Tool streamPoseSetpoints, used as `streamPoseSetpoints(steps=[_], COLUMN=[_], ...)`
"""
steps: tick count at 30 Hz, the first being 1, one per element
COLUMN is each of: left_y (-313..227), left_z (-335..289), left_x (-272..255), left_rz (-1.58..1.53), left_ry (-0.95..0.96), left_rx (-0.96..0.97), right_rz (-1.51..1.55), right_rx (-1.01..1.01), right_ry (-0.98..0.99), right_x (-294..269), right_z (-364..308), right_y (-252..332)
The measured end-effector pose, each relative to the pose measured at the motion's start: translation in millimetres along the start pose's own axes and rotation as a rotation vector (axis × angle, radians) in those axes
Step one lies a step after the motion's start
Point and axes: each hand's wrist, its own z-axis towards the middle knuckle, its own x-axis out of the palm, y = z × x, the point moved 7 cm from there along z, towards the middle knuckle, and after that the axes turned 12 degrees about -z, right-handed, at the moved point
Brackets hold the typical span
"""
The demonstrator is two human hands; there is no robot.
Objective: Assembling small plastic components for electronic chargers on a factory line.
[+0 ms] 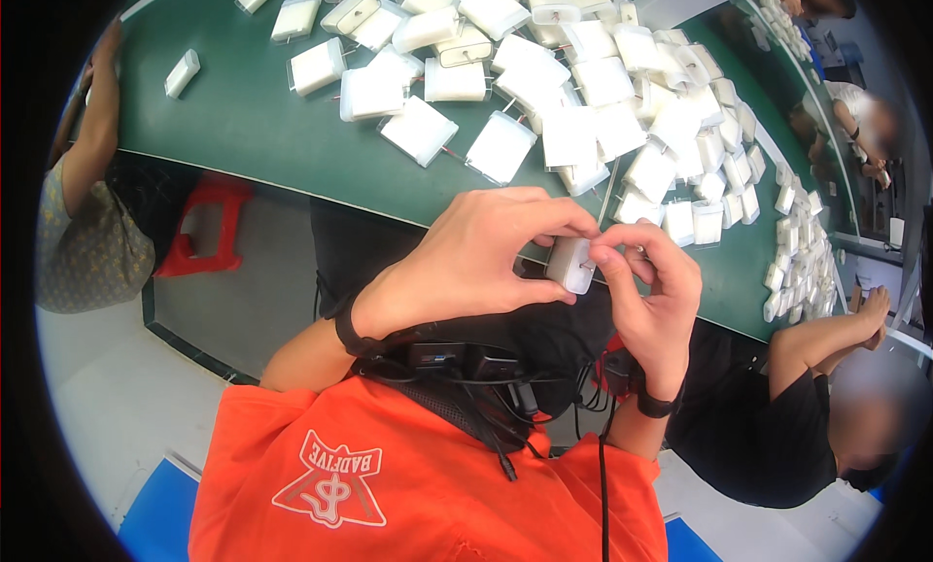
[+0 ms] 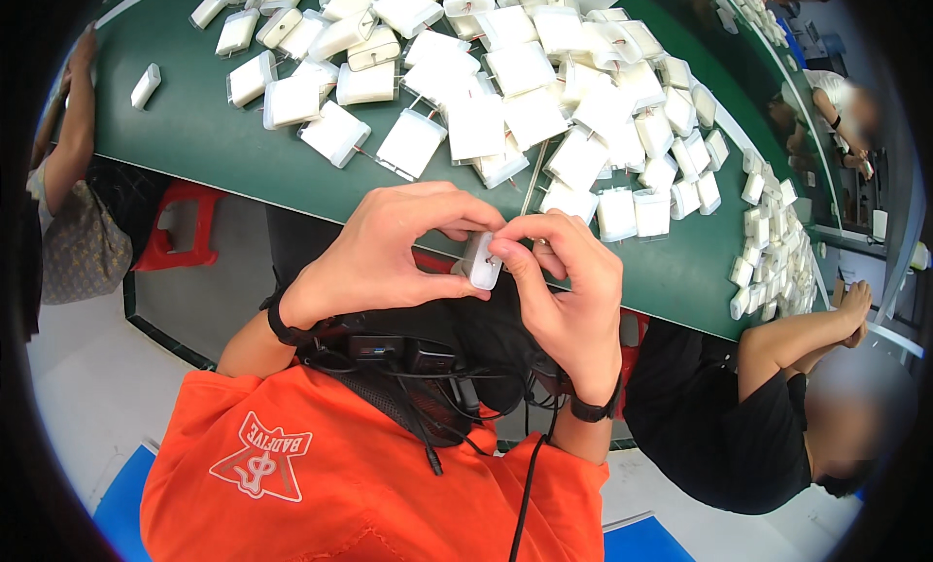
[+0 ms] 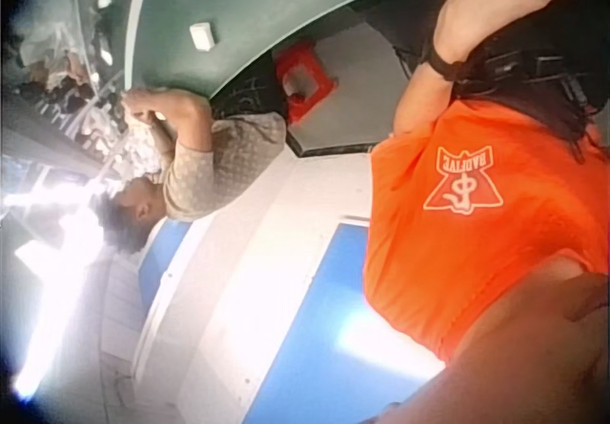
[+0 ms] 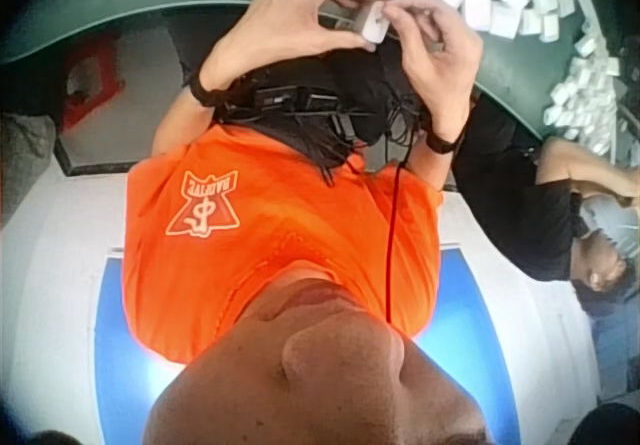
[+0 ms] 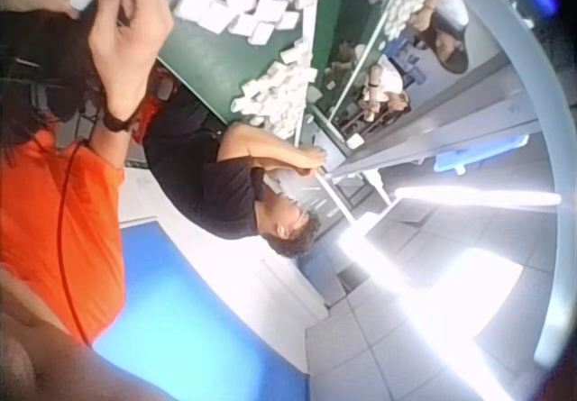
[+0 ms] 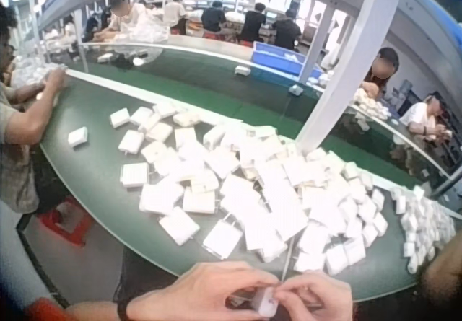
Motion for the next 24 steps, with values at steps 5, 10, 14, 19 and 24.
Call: streamPoseSetpoints(steps=[5, 10, 14, 19, 24], left_y=[-1.1, -1.9, -3.5, -2.1, -1.7], left_z=[1.5, 0.6, 0.9, -0.5, -0.7], left_x=[0.0, 0.2, 0.5, 1.0, 1.7], left_rz=[-0.018, -0.006, 0.071, 0.097, 0.099], left_ry=[-0.002, -0.002, 0.045, 0.029, 0.011], left_rx=[0.0, -0.014, -0.024, 0.024, 0.02], right_rz=[-0.105, -0.015, 0.138, 0.125, -0.109], right_rx=[-0.067, 0.081, 0.139, -0.003, -0.198], right_ry=[-0.07, -0.077, -0.175, -0.152, -0.307], right_x=[-2.1, -14.5, -22.2, -25.4, -34.0], right_z=[3.5, -1.6, -5.9, -3.9, -6.3], right_y=[8.9, -3.7, -7.5, -6.3, 15.3])
